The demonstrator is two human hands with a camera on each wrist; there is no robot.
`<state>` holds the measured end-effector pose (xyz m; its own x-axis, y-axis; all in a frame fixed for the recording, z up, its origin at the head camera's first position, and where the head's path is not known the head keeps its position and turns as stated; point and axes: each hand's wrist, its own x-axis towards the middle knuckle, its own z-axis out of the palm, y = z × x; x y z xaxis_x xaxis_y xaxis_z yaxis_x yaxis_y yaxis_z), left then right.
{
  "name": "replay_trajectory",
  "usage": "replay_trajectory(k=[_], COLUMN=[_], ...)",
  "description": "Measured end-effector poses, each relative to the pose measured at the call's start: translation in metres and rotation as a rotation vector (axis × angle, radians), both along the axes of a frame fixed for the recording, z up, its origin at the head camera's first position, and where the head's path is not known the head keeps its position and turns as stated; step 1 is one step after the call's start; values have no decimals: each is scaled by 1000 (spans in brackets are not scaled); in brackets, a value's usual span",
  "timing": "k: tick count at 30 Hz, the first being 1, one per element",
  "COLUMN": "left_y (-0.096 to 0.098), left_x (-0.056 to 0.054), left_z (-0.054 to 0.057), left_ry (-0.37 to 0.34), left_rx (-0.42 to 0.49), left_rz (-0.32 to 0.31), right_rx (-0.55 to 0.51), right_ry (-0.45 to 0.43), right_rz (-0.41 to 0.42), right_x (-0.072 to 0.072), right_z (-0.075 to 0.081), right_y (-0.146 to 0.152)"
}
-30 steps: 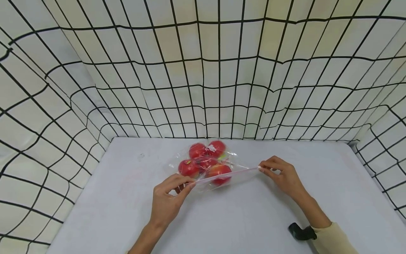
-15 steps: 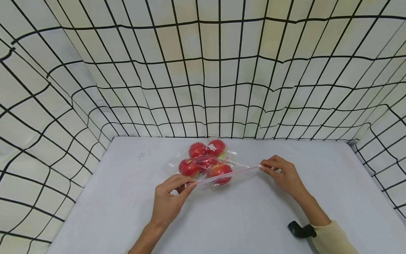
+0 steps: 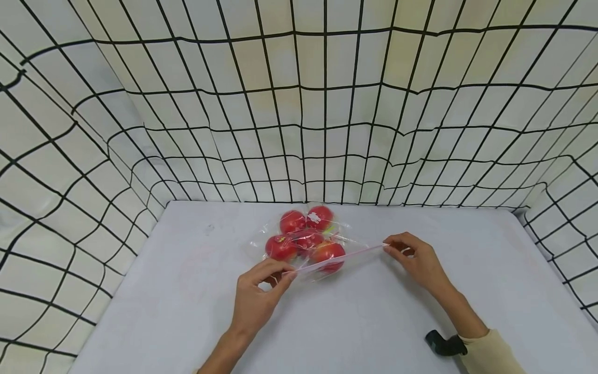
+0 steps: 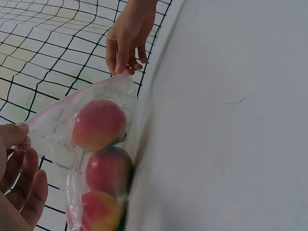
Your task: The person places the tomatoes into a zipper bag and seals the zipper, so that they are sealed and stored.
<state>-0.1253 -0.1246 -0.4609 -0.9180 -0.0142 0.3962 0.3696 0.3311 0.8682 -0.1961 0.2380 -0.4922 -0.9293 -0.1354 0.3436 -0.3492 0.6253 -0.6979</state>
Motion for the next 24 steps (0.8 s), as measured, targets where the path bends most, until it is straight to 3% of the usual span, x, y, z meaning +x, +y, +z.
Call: replay_trajectory(k=[7,13,19,24], left_y=[10,20,31,42], left_x=[1,1,3,3], left_z=[1,-1,-4,-5], left_ry=[1,34,61,73], left_rx=[25,29,4,-5], left_rz=[-29,-74,-121,-160], right_rx=[25,37,29,6], right_ry=[-96,-91,-88,-150], right_rz=[-81,-158,-140,-116], right_x=[5,14,26,31], right_z=[12,20,26,34], right_y=[-12,-23,-38,-48])
